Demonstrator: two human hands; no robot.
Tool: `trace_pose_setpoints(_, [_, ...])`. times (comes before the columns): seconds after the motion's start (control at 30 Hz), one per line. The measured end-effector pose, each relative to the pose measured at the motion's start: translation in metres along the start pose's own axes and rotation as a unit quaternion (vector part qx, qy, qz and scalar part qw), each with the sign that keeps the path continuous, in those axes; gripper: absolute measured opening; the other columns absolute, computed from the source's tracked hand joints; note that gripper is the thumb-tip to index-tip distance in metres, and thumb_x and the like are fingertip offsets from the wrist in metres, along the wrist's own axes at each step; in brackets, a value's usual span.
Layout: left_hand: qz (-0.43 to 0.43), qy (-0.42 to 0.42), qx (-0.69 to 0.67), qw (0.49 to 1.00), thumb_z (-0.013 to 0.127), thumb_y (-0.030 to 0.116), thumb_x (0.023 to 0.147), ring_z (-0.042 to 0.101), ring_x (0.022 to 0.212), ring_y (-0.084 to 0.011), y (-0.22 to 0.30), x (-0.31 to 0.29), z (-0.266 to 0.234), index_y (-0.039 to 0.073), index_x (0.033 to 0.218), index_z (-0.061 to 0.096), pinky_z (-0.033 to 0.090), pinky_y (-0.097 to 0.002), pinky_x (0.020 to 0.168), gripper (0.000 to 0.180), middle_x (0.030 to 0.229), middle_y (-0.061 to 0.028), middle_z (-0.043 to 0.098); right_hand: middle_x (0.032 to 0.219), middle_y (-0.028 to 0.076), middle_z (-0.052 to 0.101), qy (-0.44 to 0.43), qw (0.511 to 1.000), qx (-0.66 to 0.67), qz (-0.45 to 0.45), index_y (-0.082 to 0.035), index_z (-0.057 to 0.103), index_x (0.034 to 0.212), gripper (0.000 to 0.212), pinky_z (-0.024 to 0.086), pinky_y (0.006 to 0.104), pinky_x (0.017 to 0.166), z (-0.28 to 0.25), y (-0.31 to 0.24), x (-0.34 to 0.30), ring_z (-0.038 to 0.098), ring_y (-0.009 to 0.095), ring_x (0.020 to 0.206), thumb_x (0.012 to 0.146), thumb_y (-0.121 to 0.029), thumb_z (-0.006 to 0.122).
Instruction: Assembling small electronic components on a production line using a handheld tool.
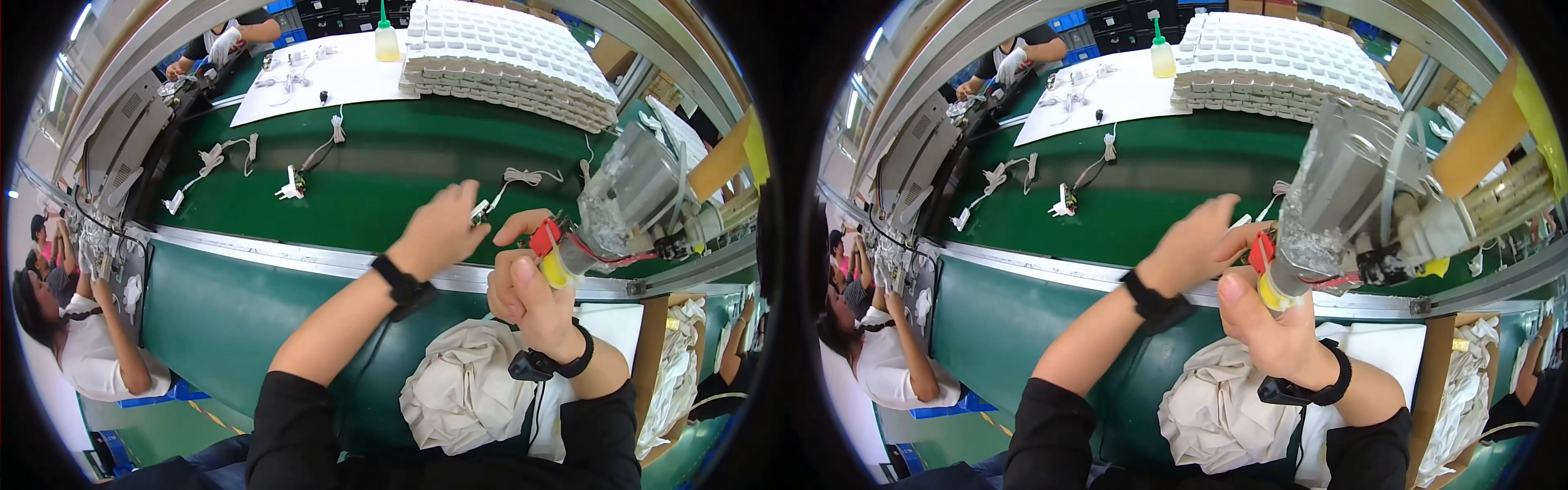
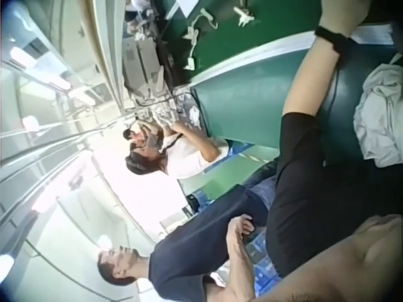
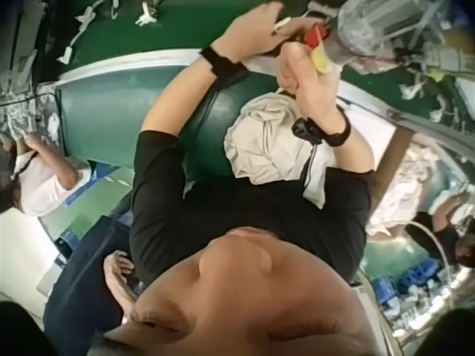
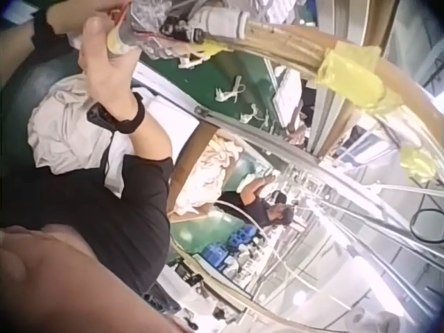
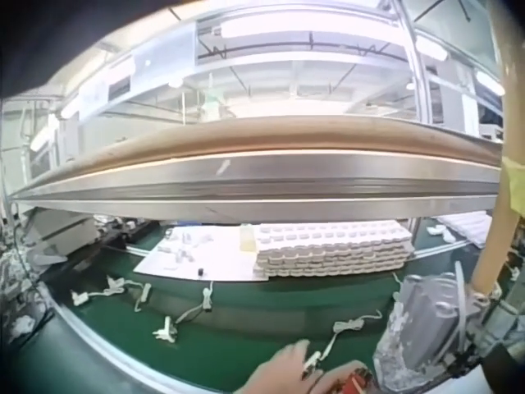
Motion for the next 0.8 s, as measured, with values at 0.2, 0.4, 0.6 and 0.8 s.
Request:
trace_pose_setpoints(0.2, [-0.122, 0.189, 0.354, 0.908, 0.066, 0.031, 0.077, 0.054, 0.097, -0.0384, -0.086, -0.028, -0.131, -0.005, 0.11, 0.048, 0.049, -0.0436, 0.078, 0.052, 0.104, -0.0242, 0.054, 0.051, -0.003, 0.033, 0.009, 1.0, 0.002, 0.003, 0.0, 0.034, 0.106, 0.033, 0.023, 0.0214, 0.038, -0.003, -0.012, 0.0, 0.027, 0.004, 0.039, 0.092, -0.025, 0.05])
trace_pose_setpoints(0.4, [-0.335, 0.045, 0.246, 0.908, 0.064, 0.025, 0.079, 0.059, 0.087, -0.0327, -0.158, -0.057, -0.15, -0.004, 0.108, 0.049, 0.052, -0.0388, 0.073, 0.043, 0.098, -0.0194, 0.058, 0.053, -0.003, 0.034, -0.001, 1.0, 0.009, 0.025, 0.0, 0.036, 0.105, 0.028, 0.024, 0.0208, 0.038, -0.003, -0.016, -0.002, 0.028, 0.004, 0.041, 0.092, -0.021, 0.049])
trace_pose_setpoints(0.6, [-0.404, 0.041, -0.371, 0.835, 0.054, 0.016, 0.087, 0.062, 0.083, -0.0149, -0.1, -0.07, -0.085, 0.001, 0.105, 0.048, 0.05, -0.0233, 0.065, 0.025, 0.096, -0.0101, 0.063, 0.054, -0.002, 0.035, 0.008, 1.0, 0.009, 0.021, 0.0, 0.037, 0.104, 0.026, 0.024, 0.0206, 0.038, -0.005, -0.019, -0.001, 0.029, 0.004, 0.042, 0.093, -0.02, 0.048])
trace_pose_setpoints(0.8, [-0.376, -0.082, -0.644, 0.661, 0.048, 0.008, 0.089, 0.06, 0.099, -0.0179, 0.017, -0.102, -0.012, 0.002, 0.119, 0.039, 0.053, -0.0262, 0.071, 0.032, 0.113, -0.0136, 0.058, 0.055, -0.002, 0.036, 0.025, 0.999, 0.005, 0.021, -0.001, 0.037, 0.103, 0.027, 0.025, 0.0204, 0.039, -0.014, -0.019, 0.004, 0.03, 0.004, 0.043, 0.093, -0.023, 0.05])
Point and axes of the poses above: each hand's wrist, its own x-axis towards the middle knuckle, its own z-axis out of the palm, y = z × x, the point moved 6 cm from there along x, towards the middle knuckle
